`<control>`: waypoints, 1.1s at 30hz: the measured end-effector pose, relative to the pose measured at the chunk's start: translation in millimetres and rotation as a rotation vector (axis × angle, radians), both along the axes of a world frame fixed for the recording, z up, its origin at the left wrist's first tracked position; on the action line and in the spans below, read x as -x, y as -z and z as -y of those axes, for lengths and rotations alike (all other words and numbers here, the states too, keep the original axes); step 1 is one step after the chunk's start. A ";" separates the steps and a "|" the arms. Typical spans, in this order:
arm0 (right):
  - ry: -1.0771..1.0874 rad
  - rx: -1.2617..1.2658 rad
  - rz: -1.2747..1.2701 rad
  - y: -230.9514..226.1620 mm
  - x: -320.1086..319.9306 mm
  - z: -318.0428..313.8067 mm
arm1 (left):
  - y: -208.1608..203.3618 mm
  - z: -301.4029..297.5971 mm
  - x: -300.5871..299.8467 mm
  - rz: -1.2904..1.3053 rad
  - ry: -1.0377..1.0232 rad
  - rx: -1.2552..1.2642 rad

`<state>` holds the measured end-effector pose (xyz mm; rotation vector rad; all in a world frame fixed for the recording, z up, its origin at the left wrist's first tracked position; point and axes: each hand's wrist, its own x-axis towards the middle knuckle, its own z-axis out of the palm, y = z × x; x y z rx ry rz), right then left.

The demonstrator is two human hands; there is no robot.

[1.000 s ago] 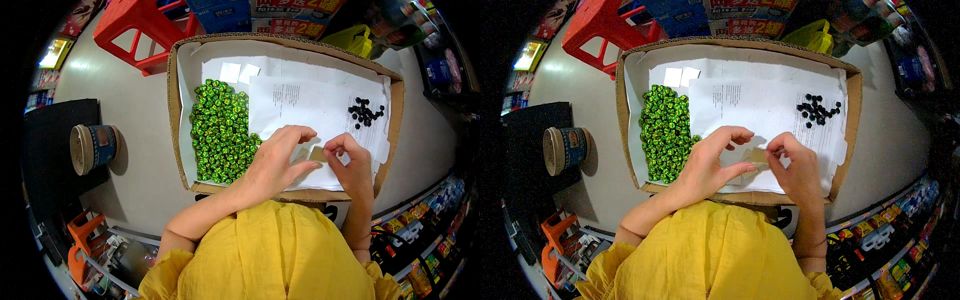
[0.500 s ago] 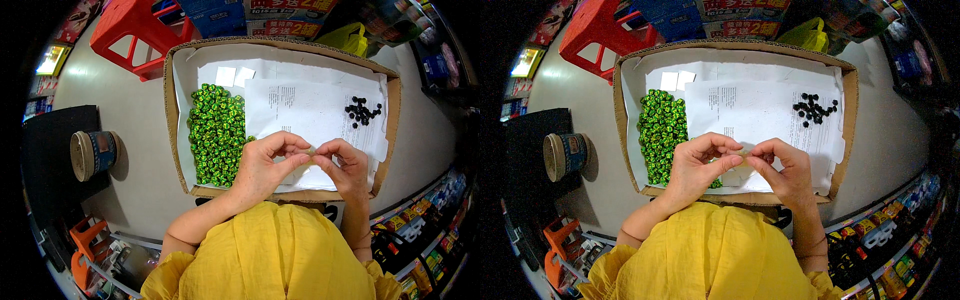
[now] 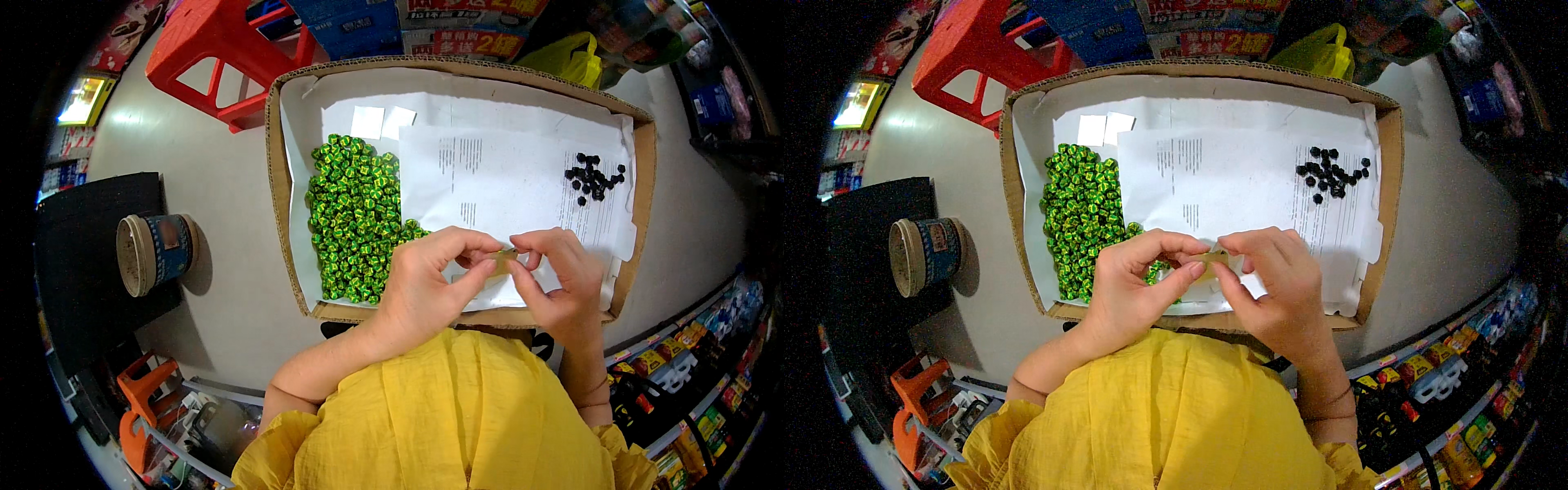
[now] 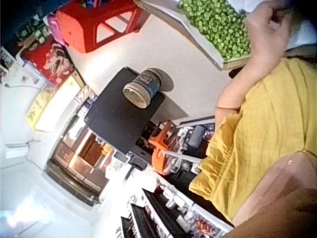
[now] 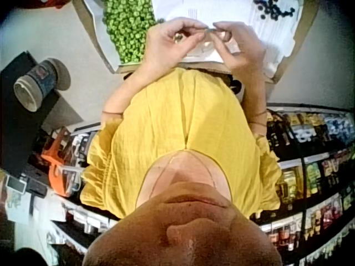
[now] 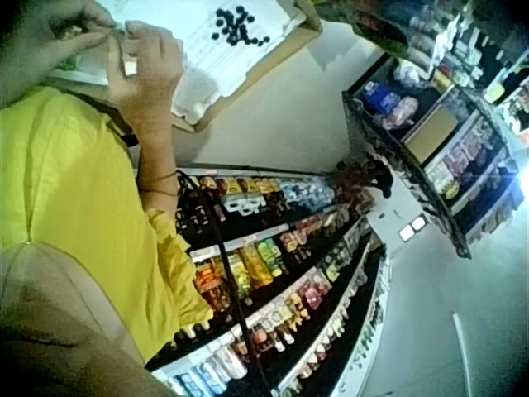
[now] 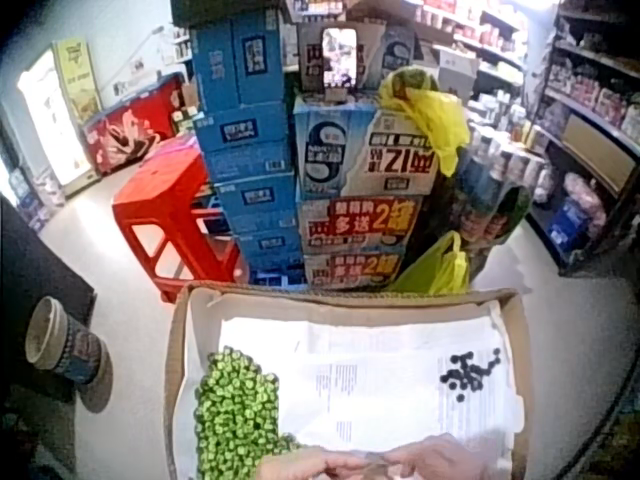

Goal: The person picks up green star-shaped plastic pieces and black plastic bases, then applies small white adhesive squares to the bases and joins them with the green stars.

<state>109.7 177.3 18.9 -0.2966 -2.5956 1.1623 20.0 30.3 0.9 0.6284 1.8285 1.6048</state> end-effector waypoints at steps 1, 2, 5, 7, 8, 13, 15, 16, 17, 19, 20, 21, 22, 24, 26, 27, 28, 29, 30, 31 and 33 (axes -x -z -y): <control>-0.037 -0.053 0.000 1.1 0.9 0.4 | -0.8 0.5 -0.7 0.001 -0.002 0.003; -0.036 -0.051 0.001 1.5 2.0 0.6 | -2.9 0.6 -0.7 -0.163 0.014 0.017; -0.079 -0.174 -0.012 3.0 4.6 0.4 | -6.5 0.3 -1.0 -0.377 0.029 0.033; -0.041 -0.329 -0.027 4.5 3.3 -2.4 | -7.7 0.2 -0.9 -0.428 0.029 0.034; -0.042 -0.328 -0.028 5.2 2.0 -3.9 | -6.9 0.4 -1.2 -0.407 0.016 0.036; 0.025 -0.067 0.007 -1.9 3.6 6.7 | -4.5 2.7 -0.2 -0.257 -0.030 0.025; -0.007 -0.133 -0.014 1.9 5.9 8.9 | -6.4 2.1 -0.6 -0.237 -0.025 -0.006; -0.040 -0.199 -0.037 3.6 6.8 9.2 | -6.6 2.2 -0.8 -0.236 -0.024 -0.005; -0.039 -0.199 -0.036 3.8 6.9 8.2 | -7.1 2.3 -0.9 -0.259 -0.006 -0.006; -0.088 -0.311 -0.039 4.1 6.6 5.8 | -7.7 2.6 -0.7 -0.282 0.012 -0.006; -0.087 -0.310 -0.038 4.5 6.6 5.8 | -7.6 2.5 -0.7 -0.305 0.012 -0.004; -0.092 -0.336 -0.043 4.8 6.6 5.8 | -7.5 2.6 -0.8 -0.328 0.012 -0.003; -0.097 -0.361 -0.048 5.1 6.7 5.7 | -7.8 3.2 -1.1 -0.327 0.013 -0.003; -0.074 -0.386 -0.041 7.9 7.2 2.6 | -8.6 5.8 -1.4 -0.282 0.025 0.020; -0.050 -0.414 -0.034 6.4 6.8 1.9 | -7.8 6.6 -1.1 -0.253 0.013 0.027; -0.040 -0.288 -0.023 2.0 5.8 2.6 | -7.7 6.8 -0.6 -0.225 0.002 0.031; -0.031 -0.162 -0.012 -0.4 5.5 3.0 | -7.8 6.9 -0.3 -0.225 0.001 0.031; -0.032 -0.160 -0.012 0.1 5.8 4.3 | -7.5 7.0 -0.7 -0.207 -0.005 0.028; -0.070 -0.203 -0.045 0.6 6.7 6.4 | -7.2 7.0 -1.1 -0.190 -0.012 0.024; -0.109 -0.246 -0.078 1.4 7.2 7.7 | -7.1 6.9 -1.5 -0.189 -0.013 0.026; -0.116 -0.300 -0.081 2.9 7.7 7.0 | -8.5 5.1 -1.3 -0.284 0.014 0.000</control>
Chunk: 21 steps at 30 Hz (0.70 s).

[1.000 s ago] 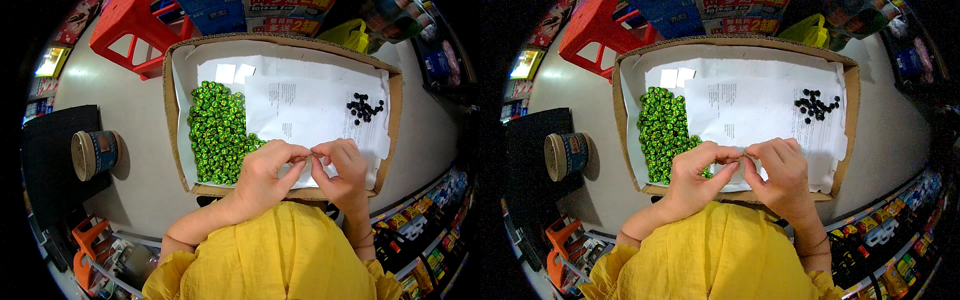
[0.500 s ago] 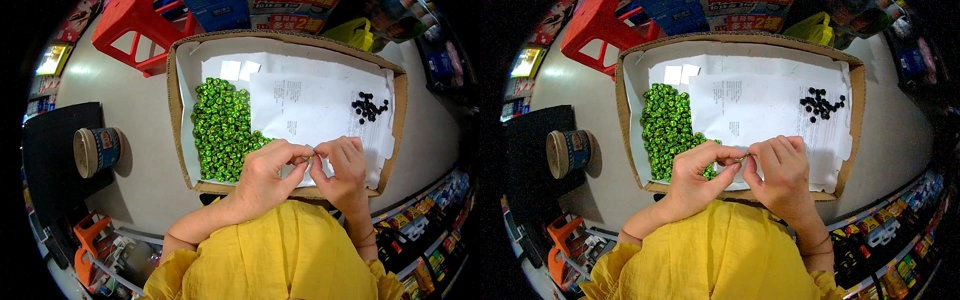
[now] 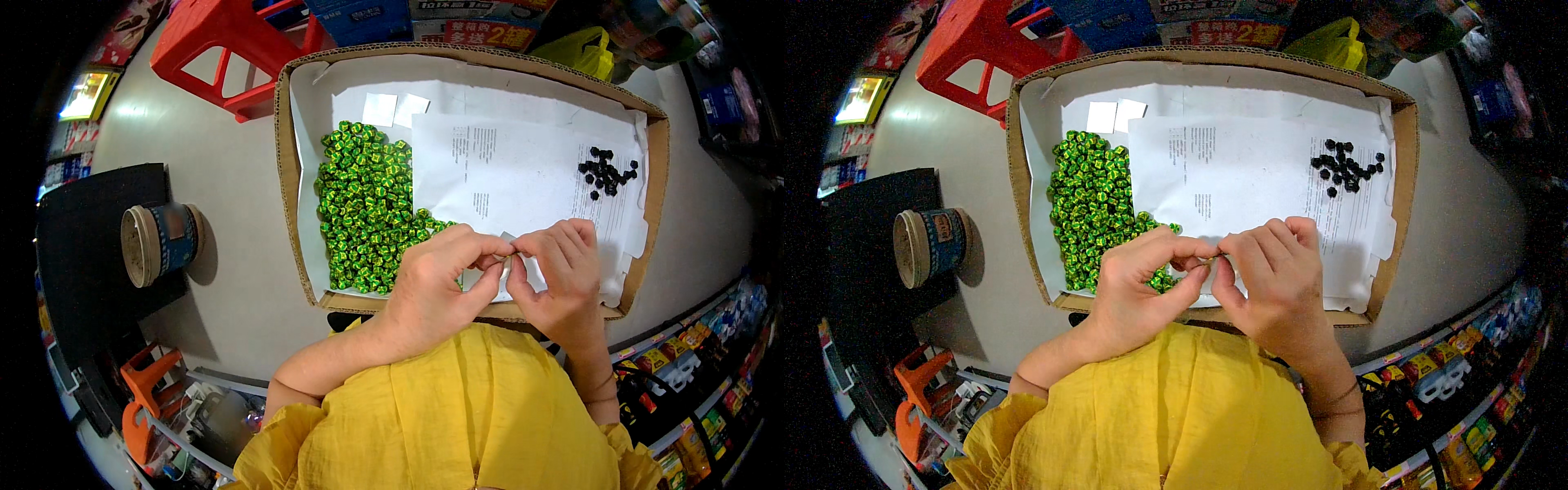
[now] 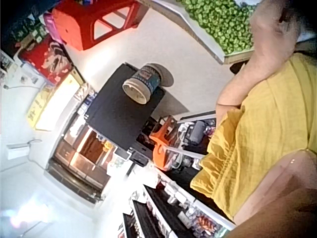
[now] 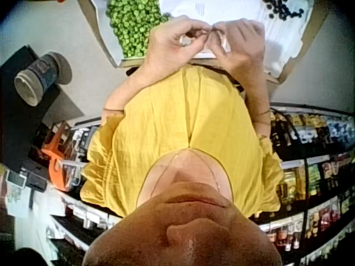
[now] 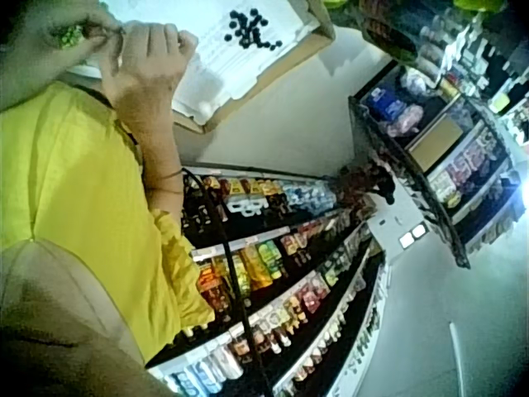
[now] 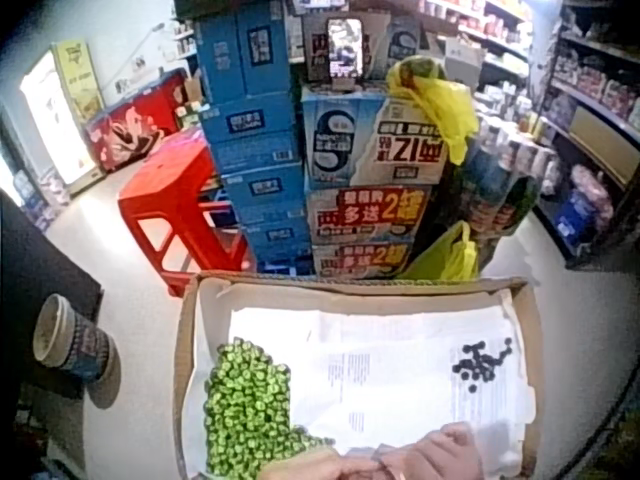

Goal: The person picks up green star-shaped plastic pieces and black plastic bases, then applies small white adhesive squares to the bases and joins them with the green stars.

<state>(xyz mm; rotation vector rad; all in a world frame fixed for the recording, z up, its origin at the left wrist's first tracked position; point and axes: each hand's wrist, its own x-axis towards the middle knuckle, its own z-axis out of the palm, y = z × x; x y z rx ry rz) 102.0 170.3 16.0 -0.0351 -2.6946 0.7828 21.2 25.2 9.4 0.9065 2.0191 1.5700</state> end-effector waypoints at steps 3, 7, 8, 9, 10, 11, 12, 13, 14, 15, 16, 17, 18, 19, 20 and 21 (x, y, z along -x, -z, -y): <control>0.007 -0.075 -0.009 2.5 0.5 1.6 | 0.8 -0.1 -0.6 -0.031 -0.005 -0.001; 0.089 -0.134 -0.034 5.0 1.2 -6.3 | 1.0 4.8 -0.3 0.006 0.005 0.050; 0.090 -0.136 -0.034 3.2 -0.2 -6.1 | 2.3 5.2 -0.1 0.096 -0.007 0.036; 0.132 0.135 0.033 0.6 -2.8 -5.0 | 3.1 5.4 0.2 0.186 -0.019 0.022; 0.172 0.407 0.099 -1.1 -4.6 -4.1 | 3.3 5.6 0.5 0.185 -0.018 0.021; 0.172 0.406 0.099 -0.6 -5.6 -3.9 | 4.1 5.2 0.1 0.371 -0.039 -0.017; 0.130 0.592 0.142 0.6 -6.3 -3.4 | 4.6 4.7 -0.2 0.556 -0.059 -0.055; 0.087 0.777 0.184 1.8 -7.0 -2.8 | 4.6 4.9 -0.5 0.555 -0.057 -0.055; 0.095 0.767 0.182 1.0 -7.3 -3.4 | 4.2 3.5 -0.2 0.607 -0.045 -0.058; 0.158 0.901 0.203 0.2 -7.0 -3.0 | 3.3 2.5 -0.1 0.659 -0.032 -0.059; 0.221 1.036 0.222 -0.2 -6.5 -2.5 | -1.3 2.5 -0.1 0.709 -0.057 -0.064; 0.233 1.023 0.218 0.3 -6.2 -2.1 | -1.1 3.7 -0.8 0.713 -0.043 -0.074; 0.177 0.921 0.171 2.0 -5.5 -1.7 | -0.2 5.1 -1.2 0.713 -0.047 -0.071; 0.121 0.818 0.127 3.2 -5.5 -2.4 | 0.3 5.4 -1.3 0.713 -0.050 -0.068; 0.106 0.781 0.099 5.4 -5.0 -2.4 | -0.1 6.5 -0.7 0.710 -0.043 -0.039; 0.111 0.776 0.098 7.0 -6.1 -4.1 | 0.5 7.5 -0.1 0.711 -0.037 -0.042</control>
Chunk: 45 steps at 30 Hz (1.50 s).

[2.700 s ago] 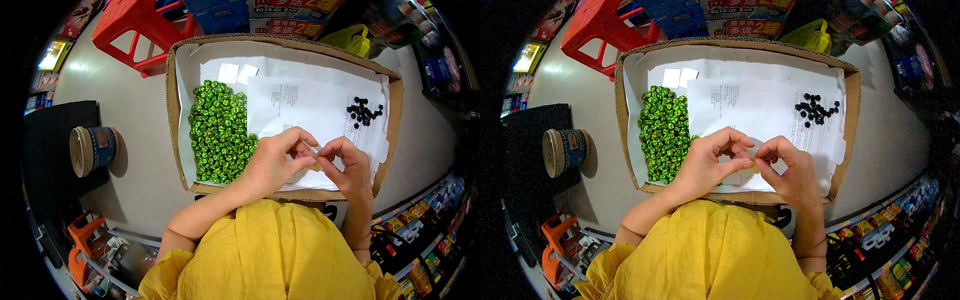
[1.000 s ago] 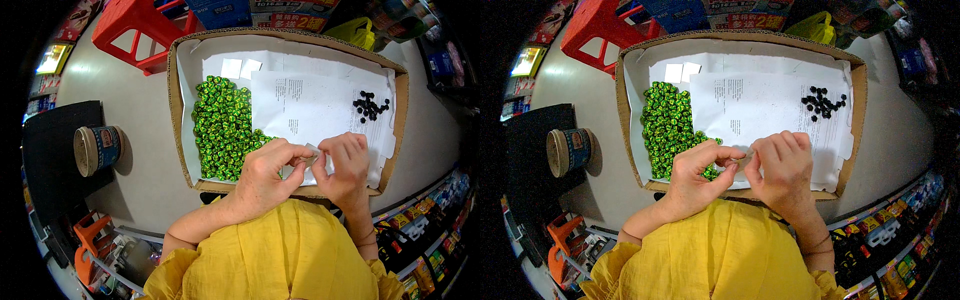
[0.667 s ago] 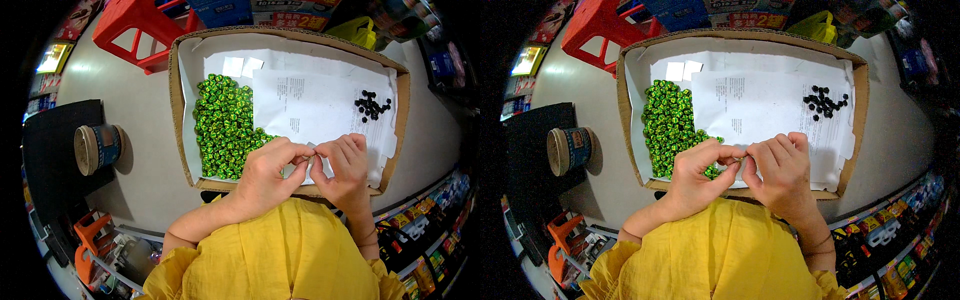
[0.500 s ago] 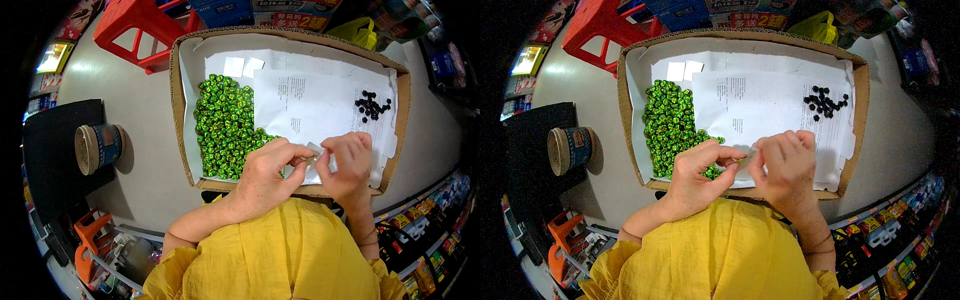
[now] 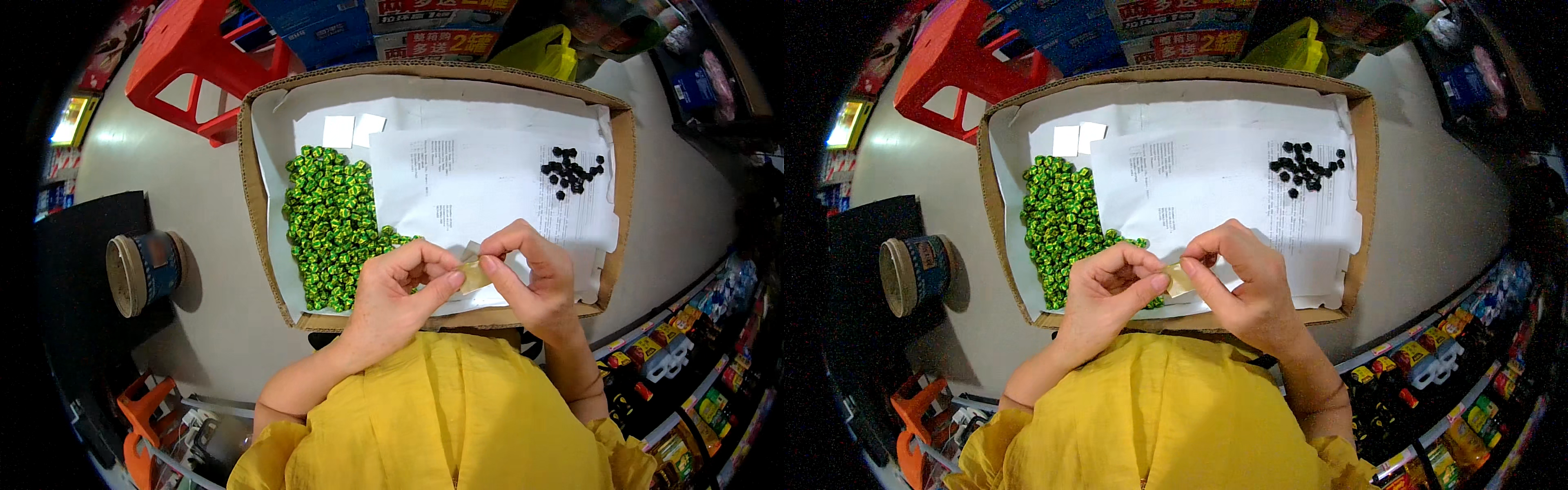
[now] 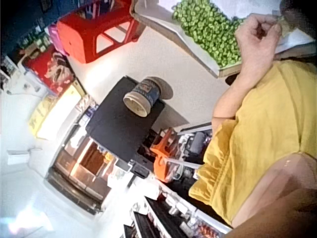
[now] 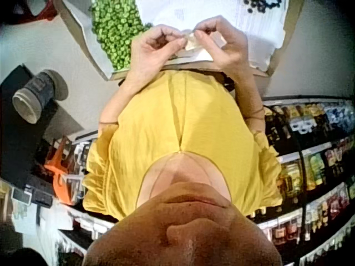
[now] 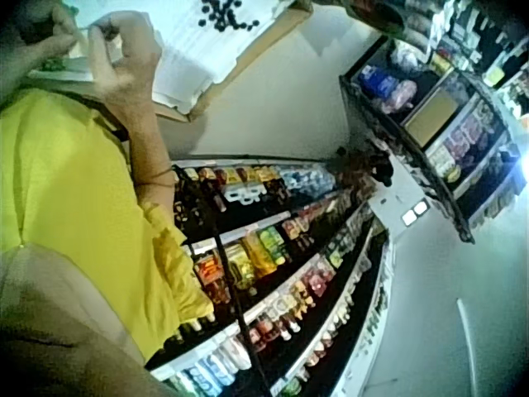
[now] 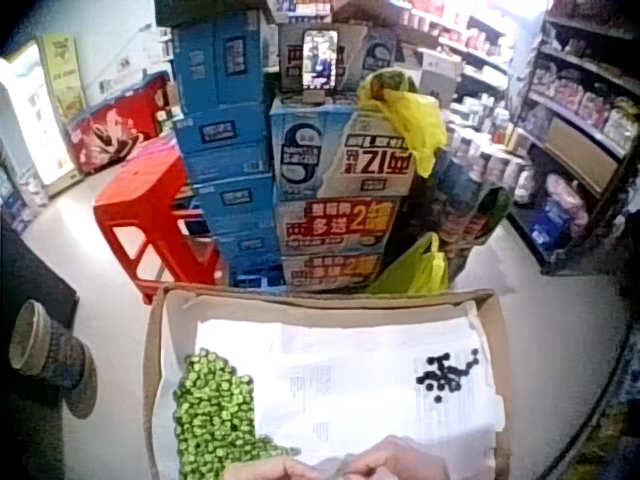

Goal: The person picks up green star-shaped plastic pieces and black plastic bases, then applies small white adhesive squares to the bases and joins them with the green stars.

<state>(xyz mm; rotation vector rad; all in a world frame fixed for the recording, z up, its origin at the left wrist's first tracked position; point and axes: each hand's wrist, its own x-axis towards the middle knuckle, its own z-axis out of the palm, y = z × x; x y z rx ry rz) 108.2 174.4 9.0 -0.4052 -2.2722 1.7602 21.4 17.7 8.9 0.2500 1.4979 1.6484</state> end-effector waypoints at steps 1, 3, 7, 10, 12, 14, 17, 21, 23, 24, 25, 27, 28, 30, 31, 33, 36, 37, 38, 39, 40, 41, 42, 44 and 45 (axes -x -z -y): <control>-0.022 -0.028 0.006 1.3 -1.1 -1.7 | 0.9 0.9 0.5 0.006 0.029 0.006; -0.042 -0.054 0.012 1.1 -1.7 -3.7 | 2.7 -0.2 0.1 0.011 0.059 0.013; -0.145 -0.168 -0.011 -3.2 0.6 -6.4 | 6.0 -2.2 1.1 -0.215 0.042 0.001; -0.070 -0.288 -0.006 1.7 -1.4 -13.1 | 8.5 0.3 3.2 -0.194 0.070 0.010; 0.160 -0.649 0.043 9.6 -3.8 -32.8 | 7.6 0.6 4.0 -0.133 0.066 0.025; 0.374 -0.911 0.255 14.8 -3.6 -52.5 | 3.7 -0.8 5.7 0.066 -0.027 -0.010; 0.432 -0.971 0.341 27.8 -8.0 -64.2 | 1.0 -1.9 7.3 0.138 -0.035 -0.005; 0.370 -1.005 0.264 26.0 -6.7 -63.0 | 3.3 -2.7 6.7 0.117 -0.036 -0.010; 0.317 -1.014 0.223 12.2 -6.7 -54.4 | 3.2 -6.4 5.2 0.128 -0.088 -0.047; 0.245 -0.805 0.121 3.3 -6.7 -42.4 | 4.7 -6.8 4.7 0.129 -0.105 -0.033; 0.173 -0.593 0.023 -6.4 -6.7 -29.5 | 6.7 -7.5 4.2 0.104 -0.119 -0.043; 0.004 -0.592 -0.005 -23.6 -4.2 -7.5 | 10.8 -6.2 4.5 0.059 -0.111 -0.075; -0.099 -0.667 -0.071 -24.6 -1.4 -1.3 | 10.3 -5.1 4.3 0.058 -0.116 -0.067; -0.124 -0.730 -0.086 -22.2 3.6 6.2 | 7.5 -5.4 3.5 0.060 -0.125 -0.066; -0.143 -0.798 -0.098 -20.5 5.4 8.5 | 7.6 -4.1 3.1 0.055 -0.126 -0.060; -0.156 -0.806 -0.092 -18.9 6.5 9.2 | 4.5 -3.8 2.7 0.064 -0.131 -0.078; -0.170 -0.822 -0.077 -20.3 6.8 9.9 | 4.8 -3.3 2.1 0.064 -0.134 -0.096; -0.172 -0.829 -0.068 -21.1 6.8 10.1 | 5.1 -3.3 1.8 0.054 -0.132 -0.095; -0.176 -0.828 -0.067 -20.6 7.8 10.3 | 4.8 -3.4 2.3 0.057 -0.135 -0.094; -0.171 -0.820 -0.069 -20.2 8.7 10.5 | 3.9 -3.8 2.9 0.071 -0.149 -0.108; -0.166 -0.812 -0.070 -19.7 9.8 10.8 | 3.6 -3.7 3.5 0.086 -0.163 -0.122; -0.167 -0.812 -0.072 -19.8 9.9 10.8 | 4.0 -3.5 2.9 0.085 -0.164 -0.122; -0.165 -0.816 -0.076 -20.0 10.1 10.9 | 5.0 -3.1 2.3 0.047 -0.161 -0.119; -0.163 -0.820 -0.081 -19.3 10.4 10.8 | 6.2 -1.8 2.3 0.008 -0.158 -0.116; -0.180 -0.810 -0.084 -18.3 10.4 10.4 | 6.8 -0.2 3.8 0.035 -0.146 -0.115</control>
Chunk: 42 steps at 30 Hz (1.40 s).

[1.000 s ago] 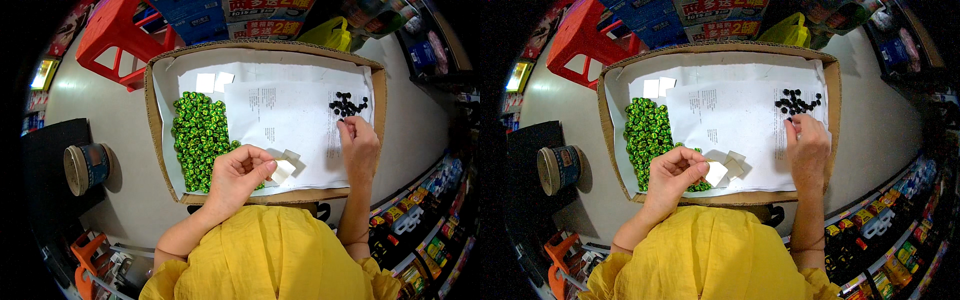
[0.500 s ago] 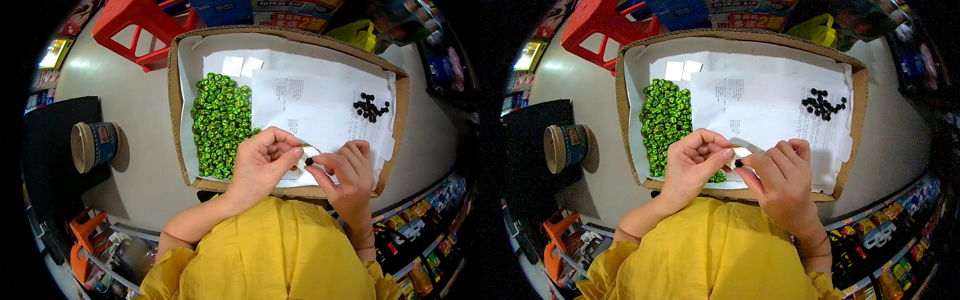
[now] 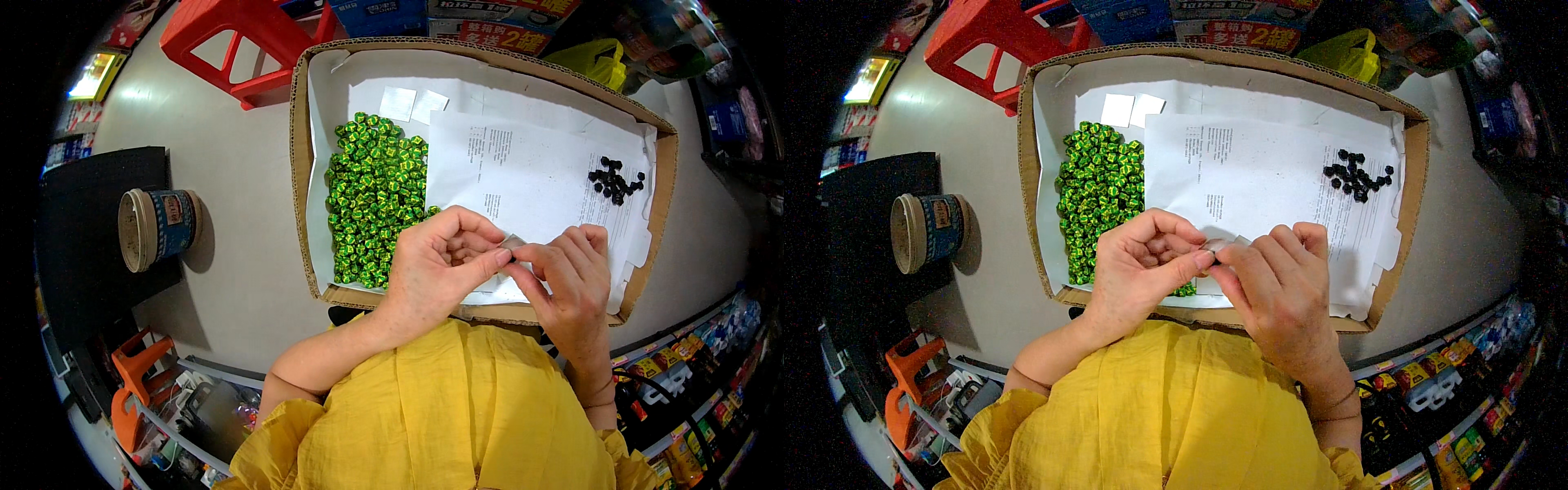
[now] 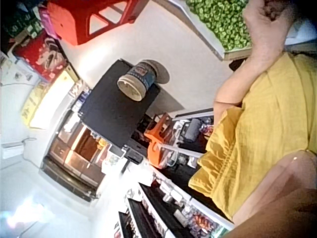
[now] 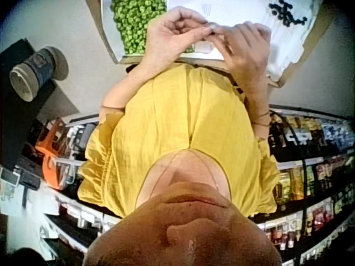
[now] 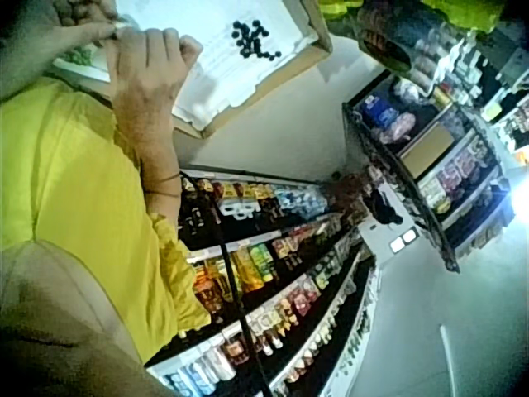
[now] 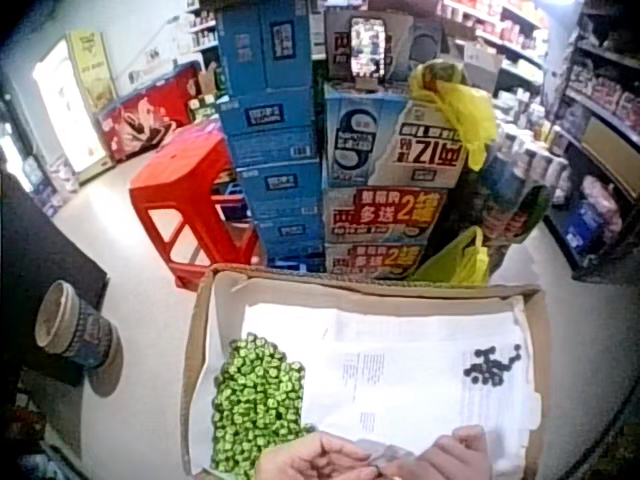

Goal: The person picks up green star-shaped plastic pieces and black plastic bases, then applies small white adhesive squares to the bases and joins them with the green stars.

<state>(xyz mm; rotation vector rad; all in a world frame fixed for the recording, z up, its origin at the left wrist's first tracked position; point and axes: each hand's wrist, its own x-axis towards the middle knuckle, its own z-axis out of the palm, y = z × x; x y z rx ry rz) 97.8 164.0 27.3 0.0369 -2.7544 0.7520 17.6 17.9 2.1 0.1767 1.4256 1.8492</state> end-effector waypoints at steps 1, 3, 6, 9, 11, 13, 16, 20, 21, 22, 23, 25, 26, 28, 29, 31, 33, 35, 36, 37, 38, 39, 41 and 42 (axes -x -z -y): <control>-0.017 0.009 0.005 0.8 0.0 -0.5 | 0.5 1.6 1.5 0.026 0.013 -0.001; 0.005 0.119 0.012 -2.6 -2.8 -2.6 | -1.2 2.7 5.5 0.097 0.004 -0.023; -0.006 0.182 -0.049 -1.5 -8.1 -8.5 | -6.2 3.7 7.9 0.203 -0.003 -0.034; -0.057 0.014 -0.165 8.3 -11.7 -8.4 | -9.5 4.4 9.3 0.261 0.018 -0.025; -0.081 -0.100 -0.216 10.7 -12.7 -7.4 | -10.2 4.7 9.7 0.279 0.031 -0.021; -0.082 -0.114 -0.217 10.9 -12.9 -6.3 | -10.5 4.8 10.0 0.260 0.024 -0.014; -0.082 -0.046 -0.221 10.4 -11.5 -6.8 | -12.4 4.2 8.2 0.184 0.032 0.010; -0.040 0.051 -0.160 3.4 -7.8 -2.8 | -11.0 5.5 6.9 0.135 0.051 -0.017; -0.011 0.103 -0.111 -0.1 -6.5 -2.0 | -12.3 5.5 7.8 0.088 0.074 -0.011; 0.017 0.156 -0.063 -1.8 -5.6 -0.7 | -13.4 5.6 8.7 0.042 0.096 -0.005; 0.017 0.156 -0.063 -1.8 -5.8 1.1 | -14.0 5.9 10.0 0.042 0.095 -0.006; 0.171 0.446 0.075 -1.2 -6.1 4.5 | -14.8 7.1 12.8 0.005 0.157 -0.006; 0.174 0.444 0.074 -3.2 -4.2 4.2 | -15.4 7.6 13.7 0.004 0.159 -0.009; 0.255 0.833 0.174 -8.0 0.7 2.3 | -16.5 8.3 15.5 -0.032 0.225 -0.037; 0.253 0.834 0.174 -7.5 0.6 1.2 | -16.7 9.3 15.8 -0.033 0.224 -0.037; 0.212 0.992 0.361 -6.3 -0.6 -2.6 | -17.2 11.3 15.4 0.005 0.230 -0.057; 0.206 0.994 0.387 -6.4 -1.1 -3.8 | -16.6 10.2 12.6 -0.040 0.208 -0.081; 0.199 0.996 0.413 -5.7 -1.4 -5.0 | -16.4 10.2 13.0 -0.085 0.186 -0.105; 0.185 1.024 0.423 -5.1 -1.6 -5.7 | -16.9 11.1 15.2 -0.091 0.209 -0.073; 0.172 1.052 0.434 -4.8 -1.7 -6.3 | -17.6 11.9 16.7 -0.097 0.232 -0.042; 0.171 1.051 0.434 -5.7 -1.6 -6.7 | -18.8 12.6 17.0 -0.097 0.230 -0.042; 0.187 1.171 0.477 -7.5 -1.6 -7.2 | -20.2 13.4 16.7 -0.043 0.233 -0.038; 0.202 1.291 0.521 -7.9 -2.2 -6.3 | -21.9 14.8 15.9 0.011 0.235 -0.032; 0.194 1.241 0.464 -6.5 -2.8 -4.4 | -22.6 15.4 15.4 -0.008 0.225 -0.033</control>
